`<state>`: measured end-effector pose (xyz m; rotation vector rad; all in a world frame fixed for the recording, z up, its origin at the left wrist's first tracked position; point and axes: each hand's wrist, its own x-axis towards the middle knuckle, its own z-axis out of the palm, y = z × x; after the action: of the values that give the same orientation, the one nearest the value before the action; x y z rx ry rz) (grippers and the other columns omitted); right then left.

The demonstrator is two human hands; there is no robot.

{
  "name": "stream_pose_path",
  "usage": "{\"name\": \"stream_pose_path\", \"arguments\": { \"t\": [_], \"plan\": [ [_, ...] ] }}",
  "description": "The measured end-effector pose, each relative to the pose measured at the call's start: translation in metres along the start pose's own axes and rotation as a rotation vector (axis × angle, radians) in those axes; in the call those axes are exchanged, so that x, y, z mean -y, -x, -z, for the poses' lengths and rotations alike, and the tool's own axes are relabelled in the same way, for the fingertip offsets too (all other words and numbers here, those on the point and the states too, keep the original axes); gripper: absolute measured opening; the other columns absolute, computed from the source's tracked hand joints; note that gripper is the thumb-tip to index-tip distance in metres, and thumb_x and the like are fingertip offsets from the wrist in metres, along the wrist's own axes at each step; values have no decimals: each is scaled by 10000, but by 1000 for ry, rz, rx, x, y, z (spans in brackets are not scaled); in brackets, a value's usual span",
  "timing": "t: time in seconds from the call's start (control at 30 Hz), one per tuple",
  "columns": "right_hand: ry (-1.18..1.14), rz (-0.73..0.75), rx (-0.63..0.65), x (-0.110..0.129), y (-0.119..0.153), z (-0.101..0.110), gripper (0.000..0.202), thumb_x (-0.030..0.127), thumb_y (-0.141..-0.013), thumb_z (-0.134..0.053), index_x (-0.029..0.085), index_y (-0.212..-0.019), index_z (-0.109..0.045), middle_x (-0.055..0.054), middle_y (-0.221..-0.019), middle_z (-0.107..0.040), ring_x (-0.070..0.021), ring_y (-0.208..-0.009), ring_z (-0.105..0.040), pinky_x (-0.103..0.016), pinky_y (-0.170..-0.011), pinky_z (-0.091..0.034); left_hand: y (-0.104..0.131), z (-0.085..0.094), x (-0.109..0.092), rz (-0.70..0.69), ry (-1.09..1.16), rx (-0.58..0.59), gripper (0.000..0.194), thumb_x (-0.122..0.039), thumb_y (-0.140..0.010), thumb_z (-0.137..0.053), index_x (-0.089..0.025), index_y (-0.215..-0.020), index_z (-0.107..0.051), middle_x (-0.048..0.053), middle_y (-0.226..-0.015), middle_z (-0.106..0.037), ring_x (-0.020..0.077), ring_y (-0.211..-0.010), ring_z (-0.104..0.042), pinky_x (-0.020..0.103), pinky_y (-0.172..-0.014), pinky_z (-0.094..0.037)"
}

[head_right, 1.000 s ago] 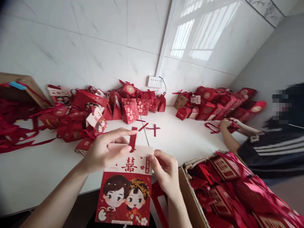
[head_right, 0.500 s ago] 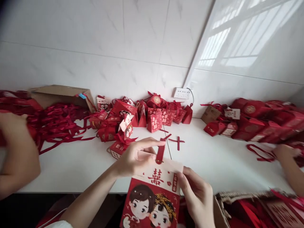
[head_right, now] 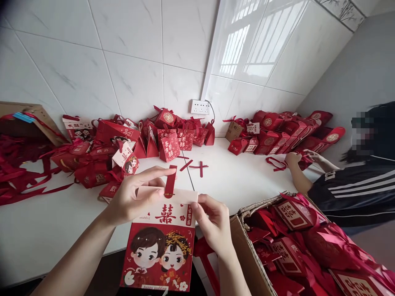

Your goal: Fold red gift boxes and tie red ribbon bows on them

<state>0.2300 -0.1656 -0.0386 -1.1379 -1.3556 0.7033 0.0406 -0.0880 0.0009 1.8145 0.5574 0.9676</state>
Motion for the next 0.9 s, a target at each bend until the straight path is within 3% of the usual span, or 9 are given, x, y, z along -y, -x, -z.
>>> {"name": "stream_pose_path", "arguments": {
  "t": [0.27, 0.63, 0.9],
  "plan": [
    [23, -1, -18, -1, 1, 0, 276, 377, -865, -534, 175, -716, -650, 17, -561, -529, -81, -476, -400, -184, -439, -327, -2, -1, -1, -98, -43, 22, 463, -107, -803, -492, -251, -1237, -565, 35, -923, -546, 105, -721, -532, 187, -572, -533],
    [-44, 1, 4, -2, 2, 0, 261, 343, -866, -541, 175, -670, -579, 20, -585, -554, -80, -490, -444, -172, -450, -355, -1, -1, 2, -69, -16, 22, 457, -129, -819, -493, -264, -1252, -549, 49, -1000, -555, 104, -721, -530, 176, -518, -522],
    [-23, 15, -10, 0, -1, 0, 263, 337, -869, -544, 177, -665, -586, 26, -580, -566, -72, -487, -457, -154, -452, -368, -3, -1, 1, -77, -15, 4, 426, -155, -811, -520, -232, -1226, -572, 52, -1014, -567, 102, -732, -541, 215, -611, -558]
  ]
}}
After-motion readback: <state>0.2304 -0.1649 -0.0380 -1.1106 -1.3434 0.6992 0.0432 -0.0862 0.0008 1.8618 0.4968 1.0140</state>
